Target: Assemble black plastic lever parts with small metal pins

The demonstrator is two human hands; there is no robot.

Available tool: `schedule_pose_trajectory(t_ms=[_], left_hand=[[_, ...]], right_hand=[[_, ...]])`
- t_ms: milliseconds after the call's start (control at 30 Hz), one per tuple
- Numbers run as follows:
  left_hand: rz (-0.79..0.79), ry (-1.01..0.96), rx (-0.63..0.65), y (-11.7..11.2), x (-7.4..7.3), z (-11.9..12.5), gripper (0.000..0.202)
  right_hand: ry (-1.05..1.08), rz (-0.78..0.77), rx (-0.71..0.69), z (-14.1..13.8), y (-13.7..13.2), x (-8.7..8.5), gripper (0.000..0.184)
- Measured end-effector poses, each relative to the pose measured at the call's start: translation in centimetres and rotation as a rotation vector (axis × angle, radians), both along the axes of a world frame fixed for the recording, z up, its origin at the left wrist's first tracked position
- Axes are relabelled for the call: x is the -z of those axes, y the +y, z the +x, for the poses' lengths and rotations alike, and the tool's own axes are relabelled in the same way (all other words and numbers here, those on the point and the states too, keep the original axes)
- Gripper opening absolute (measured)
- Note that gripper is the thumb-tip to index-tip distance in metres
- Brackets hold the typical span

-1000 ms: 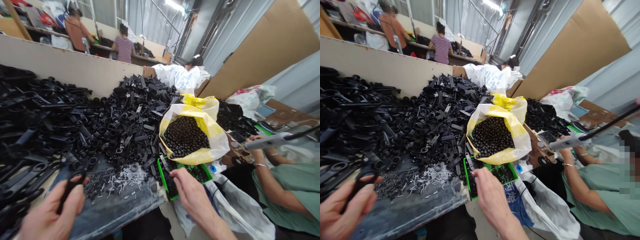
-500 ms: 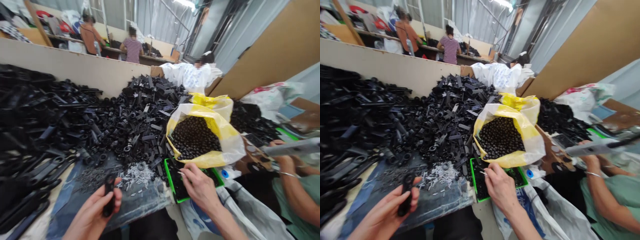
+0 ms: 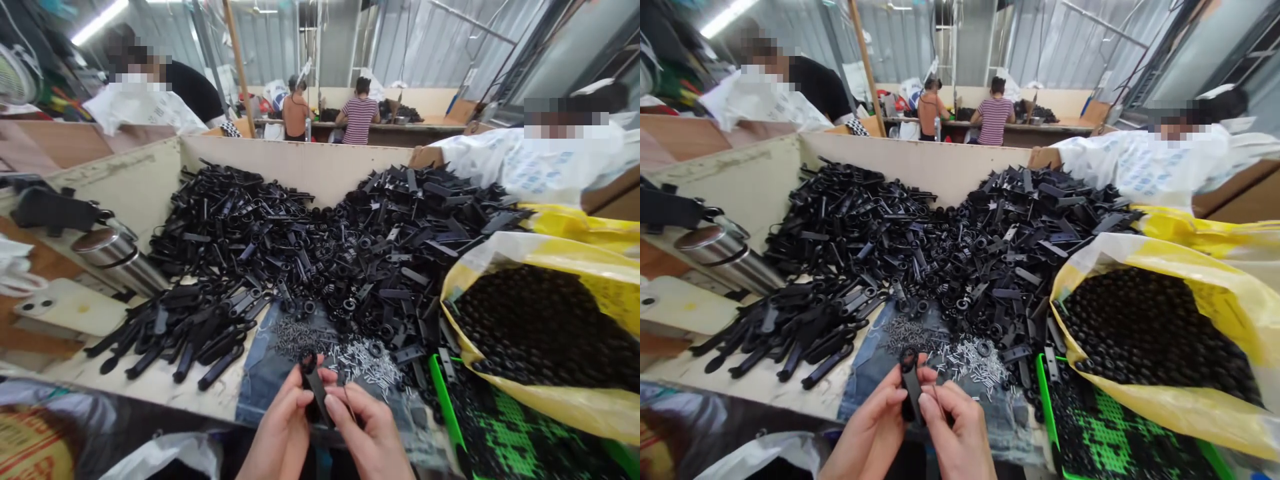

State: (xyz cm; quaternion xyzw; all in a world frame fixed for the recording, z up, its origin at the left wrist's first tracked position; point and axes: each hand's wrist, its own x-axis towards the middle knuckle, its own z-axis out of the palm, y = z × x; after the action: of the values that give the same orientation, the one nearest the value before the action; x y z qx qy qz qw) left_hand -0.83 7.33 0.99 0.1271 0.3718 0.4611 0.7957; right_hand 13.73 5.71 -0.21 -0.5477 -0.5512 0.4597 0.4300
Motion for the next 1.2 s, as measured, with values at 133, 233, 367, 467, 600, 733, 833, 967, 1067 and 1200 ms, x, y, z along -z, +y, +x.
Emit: schedule_pose_trajectory(t_ms=[133, 233, 367, 467, 600, 733, 833, 967, 1067, 1200], left_hand=[[0.047, 0.019, -0.072, -0.3, 0.5, 0.0, 0.031], [0.037, 0.008, -0.091, -0.4, 0.6, 0.2, 0.03], [0.022, 0.003, -0.093, -0.4, 0.6, 0.3, 0.033], [0.012, 0.037, -0.091, -0.4, 0.5, 0.6, 0.036], [0.038, 0.142, -0.089, -0.6, 0.4, 1.4, 0.04], [0.045, 0.241, -0.068, -0.9, 0.7, 1.6, 0.038], [0.098, 0.391, -0.015, -0.9, 1.2, 1.0, 0.041], [0.175, 0.471, 0.174, -0.3, 0.6, 0.0, 0.039], [0.212, 0.441, 0.356, -0.3, -0.9, -0.6, 0.041], [0.224, 0.537, 0.405, -1.8, -1.8, -1.7, 0.048]], right_hand=[[0.015, -0.033, 0.022, -0.6, -0.1, 0.7, 0.04], [0.037, -0.044, 0.035, -0.8, -0.2, 0.7, 0.037], [0.079, -0.061, 0.081, -0.9, -0.2, 1.0, 0.032], [0.12, -0.08, 0.119, -0.9, -0.2, 1.1, 0.032], [0.215, -0.155, 0.134, -1.1, -0.3, 1.3, 0.034], [0.334, -0.21, 0.223, -1.6, -0.5, 1.6, 0.037], [0.211, -0.222, 0.155, -1.2, -0.7, 1.3, 0.035], [-0.001, -0.239, 0.065, 0.4, 0.0, -0.2, 0.031], [0.081, -0.257, -0.034, 1.1, 1.2, -1.2, 0.03], [0.361, -0.358, -0.333, 0.6, 2.0, -1.9, 0.033]])
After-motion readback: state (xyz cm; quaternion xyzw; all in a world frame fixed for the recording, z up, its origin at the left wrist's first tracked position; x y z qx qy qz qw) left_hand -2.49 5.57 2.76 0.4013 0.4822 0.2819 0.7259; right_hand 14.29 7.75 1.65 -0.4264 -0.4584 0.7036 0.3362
